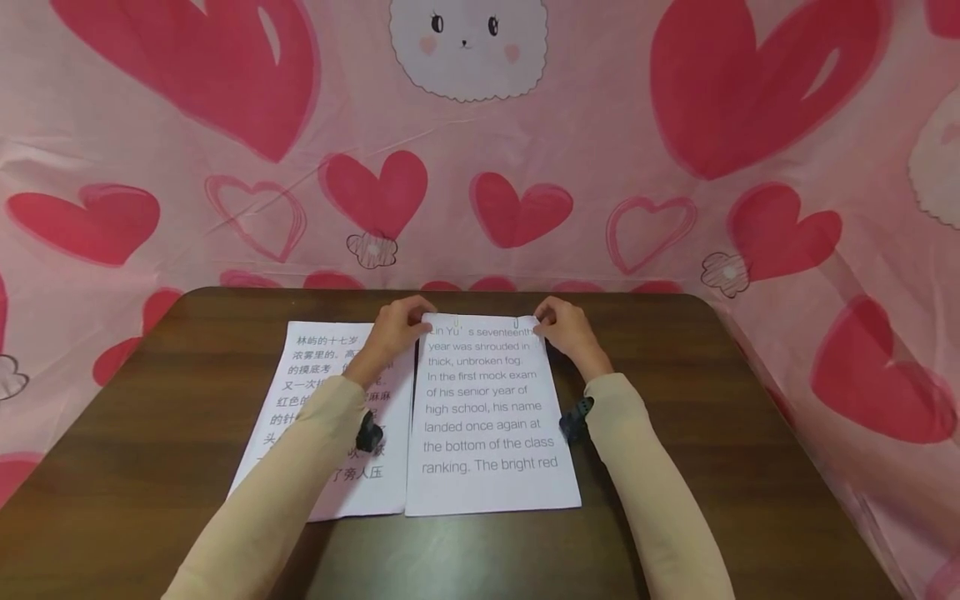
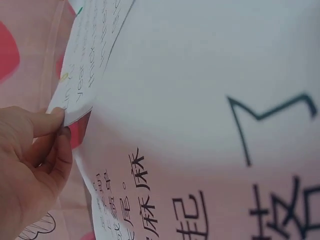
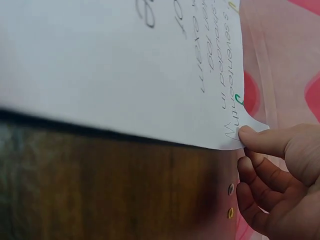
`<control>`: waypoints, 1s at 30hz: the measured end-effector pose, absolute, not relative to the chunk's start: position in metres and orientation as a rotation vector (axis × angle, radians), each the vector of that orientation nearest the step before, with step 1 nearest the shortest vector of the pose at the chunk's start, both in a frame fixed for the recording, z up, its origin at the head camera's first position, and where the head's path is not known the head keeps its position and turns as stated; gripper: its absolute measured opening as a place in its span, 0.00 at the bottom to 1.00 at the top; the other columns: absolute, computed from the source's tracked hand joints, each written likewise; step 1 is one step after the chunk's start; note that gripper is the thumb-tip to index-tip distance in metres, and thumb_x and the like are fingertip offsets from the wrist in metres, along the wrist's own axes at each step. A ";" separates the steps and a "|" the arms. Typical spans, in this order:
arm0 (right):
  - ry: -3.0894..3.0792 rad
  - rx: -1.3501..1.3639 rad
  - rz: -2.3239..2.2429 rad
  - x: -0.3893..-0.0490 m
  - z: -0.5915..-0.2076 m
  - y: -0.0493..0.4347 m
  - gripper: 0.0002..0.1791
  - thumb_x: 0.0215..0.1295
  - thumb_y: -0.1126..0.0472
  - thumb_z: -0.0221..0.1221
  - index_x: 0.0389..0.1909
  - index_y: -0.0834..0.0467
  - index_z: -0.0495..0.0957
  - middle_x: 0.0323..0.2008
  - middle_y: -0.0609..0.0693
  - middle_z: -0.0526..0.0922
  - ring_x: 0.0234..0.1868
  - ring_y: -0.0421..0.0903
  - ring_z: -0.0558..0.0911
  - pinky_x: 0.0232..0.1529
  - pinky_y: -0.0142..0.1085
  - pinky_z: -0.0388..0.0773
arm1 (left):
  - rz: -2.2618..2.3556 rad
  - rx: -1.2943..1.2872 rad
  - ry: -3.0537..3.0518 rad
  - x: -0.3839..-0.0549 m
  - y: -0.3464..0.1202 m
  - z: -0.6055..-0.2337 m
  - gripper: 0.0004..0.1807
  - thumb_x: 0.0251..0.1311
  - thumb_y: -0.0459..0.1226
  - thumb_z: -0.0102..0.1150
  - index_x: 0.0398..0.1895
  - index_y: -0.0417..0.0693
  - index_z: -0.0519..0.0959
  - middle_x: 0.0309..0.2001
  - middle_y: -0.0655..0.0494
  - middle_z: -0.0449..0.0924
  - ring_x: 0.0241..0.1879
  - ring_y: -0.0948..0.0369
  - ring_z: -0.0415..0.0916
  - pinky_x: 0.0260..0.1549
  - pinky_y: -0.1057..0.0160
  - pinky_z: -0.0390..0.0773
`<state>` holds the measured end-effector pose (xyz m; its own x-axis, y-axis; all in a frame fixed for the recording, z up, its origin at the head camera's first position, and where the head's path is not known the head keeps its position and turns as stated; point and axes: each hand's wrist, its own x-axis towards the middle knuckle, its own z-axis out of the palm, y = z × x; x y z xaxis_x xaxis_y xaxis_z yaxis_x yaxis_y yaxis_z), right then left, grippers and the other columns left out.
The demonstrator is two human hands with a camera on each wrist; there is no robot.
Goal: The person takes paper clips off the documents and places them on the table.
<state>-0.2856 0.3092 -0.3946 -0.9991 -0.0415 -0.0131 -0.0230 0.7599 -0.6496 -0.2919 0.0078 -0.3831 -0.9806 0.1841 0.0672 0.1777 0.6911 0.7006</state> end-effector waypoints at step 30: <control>2.833 -0.395 -0.942 -0.291 -0.373 0.290 0.15 0.72 0.60 0.57 0.56 0.58 0.77 0.60 0.61 0.80 0.63 0.60 0.75 0.69 0.58 0.67 | 1.294 0.358 2.799 -0.293 0.002 -0.384 0.12 0.66 0.30 0.59 0.51 0.51 0.76 0.45 0.48 0.80 0.43 0.54 0.73 0.44 0.58 0.73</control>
<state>-0.2914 0.2901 -0.3733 -0.9573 -0.2862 -0.0403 -0.2051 0.7710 -0.6030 -0.2933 0.0020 -0.3835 -0.9727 0.2234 0.0627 0.1925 0.6260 0.7557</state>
